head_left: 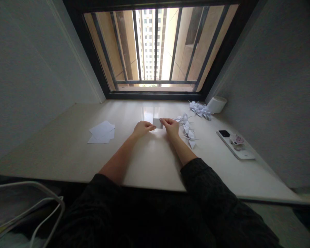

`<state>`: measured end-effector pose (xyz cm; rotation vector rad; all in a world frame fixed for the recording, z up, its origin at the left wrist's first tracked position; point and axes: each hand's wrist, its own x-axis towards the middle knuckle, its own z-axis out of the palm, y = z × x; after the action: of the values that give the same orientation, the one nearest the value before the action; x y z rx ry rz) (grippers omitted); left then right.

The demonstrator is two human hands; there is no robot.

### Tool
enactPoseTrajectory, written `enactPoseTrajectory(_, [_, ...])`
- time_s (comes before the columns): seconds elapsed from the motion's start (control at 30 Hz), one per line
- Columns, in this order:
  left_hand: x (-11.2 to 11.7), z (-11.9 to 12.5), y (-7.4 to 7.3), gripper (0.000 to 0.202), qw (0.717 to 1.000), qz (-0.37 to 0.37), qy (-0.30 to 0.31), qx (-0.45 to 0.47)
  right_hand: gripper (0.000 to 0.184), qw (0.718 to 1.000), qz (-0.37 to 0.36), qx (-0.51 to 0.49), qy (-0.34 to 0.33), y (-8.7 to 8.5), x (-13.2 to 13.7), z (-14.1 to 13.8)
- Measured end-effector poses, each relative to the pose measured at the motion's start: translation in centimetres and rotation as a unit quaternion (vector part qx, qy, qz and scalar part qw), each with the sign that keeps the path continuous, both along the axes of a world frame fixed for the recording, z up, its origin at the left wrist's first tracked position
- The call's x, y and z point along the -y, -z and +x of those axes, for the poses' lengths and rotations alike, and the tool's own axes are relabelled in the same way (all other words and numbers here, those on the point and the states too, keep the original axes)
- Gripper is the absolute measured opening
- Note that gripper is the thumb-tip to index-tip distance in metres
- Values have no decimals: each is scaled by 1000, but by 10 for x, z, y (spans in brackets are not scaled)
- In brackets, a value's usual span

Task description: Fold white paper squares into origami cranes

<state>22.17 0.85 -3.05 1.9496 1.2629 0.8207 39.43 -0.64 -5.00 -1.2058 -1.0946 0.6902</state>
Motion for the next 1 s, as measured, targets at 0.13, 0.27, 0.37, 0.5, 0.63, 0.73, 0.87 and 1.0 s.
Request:
enactPoseTrajectory(0.13, [2,3,2,38,999,-14,37,-2,39,1000,5,25,5,1,1,-3])
enactPoseTrajectory(0.27, [2,5,3,38,998,-26,48,41,42,1000,4,26,10,-1,2,-3])
enactPoseTrajectory(0.37, [2,7,1,38,995,-27,5,100,48,1000,-7,5,4,-3,1,-2])
enactPoseTrajectory(0.5, [3,8,-4,37,984,-35,-61,162,48,997,-41,27,-60,-4,3,-4])
enactPoseTrajectory(0.63, [4,8,-4,37,981,-29,-91,170,37,990,-35,82,-105,-4,7,-7])
enactPoseTrajectory(0.73, [3,9,-4,38,982,-34,-82,169,35,989,-35,108,-100,-4,8,-7])
enactPoseTrajectory(0.87, [5,8,-7,35,984,-41,-60,164,35,990,-35,89,-101,-2,6,-6])
enactPoseTrajectory(1.0, [8,7,-13,35,986,-52,-45,155,32,988,-39,-12,-146,2,4,-9])
